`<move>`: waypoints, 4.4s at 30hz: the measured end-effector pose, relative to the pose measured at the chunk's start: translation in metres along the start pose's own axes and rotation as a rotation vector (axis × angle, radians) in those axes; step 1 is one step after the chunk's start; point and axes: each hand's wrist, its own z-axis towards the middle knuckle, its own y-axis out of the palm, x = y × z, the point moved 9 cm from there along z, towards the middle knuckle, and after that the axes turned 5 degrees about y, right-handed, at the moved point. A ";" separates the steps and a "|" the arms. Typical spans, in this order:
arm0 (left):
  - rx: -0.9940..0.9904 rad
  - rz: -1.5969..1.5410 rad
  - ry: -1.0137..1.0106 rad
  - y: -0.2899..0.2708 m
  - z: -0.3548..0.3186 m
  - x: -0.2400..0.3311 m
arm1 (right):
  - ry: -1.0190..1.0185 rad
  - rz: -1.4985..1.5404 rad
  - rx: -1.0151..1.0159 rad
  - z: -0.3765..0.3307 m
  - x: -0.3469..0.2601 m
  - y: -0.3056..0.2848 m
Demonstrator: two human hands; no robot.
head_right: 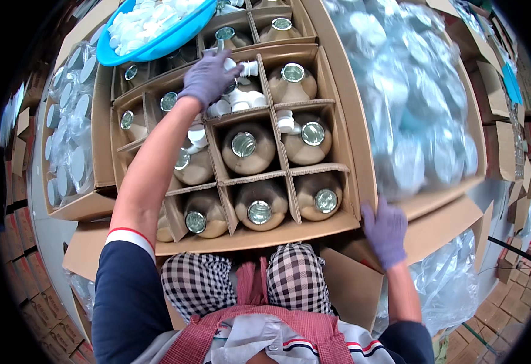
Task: The person sits on the floor in a warehouse and packs cylindrical containers into a cardboard box. They repeatedly pick up a container, open it to reveal a metal inner pot, close it, and place it into a plastic bag before putting it into the box. The person also handles small bottles with white caps, placing them into a separate compartment within the box.
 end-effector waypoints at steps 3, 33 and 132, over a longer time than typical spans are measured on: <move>-0.011 0.084 0.040 0.015 0.019 0.011 | 0.073 0.052 -0.154 -0.044 0.014 -0.008; 0.002 0.031 0.646 -0.020 -0.035 -0.022 | -0.696 0.055 0.211 0.265 -0.174 0.034; -0.397 0.422 0.102 -0.001 -0.037 -0.033 | -0.472 0.380 -0.374 0.223 -0.186 0.054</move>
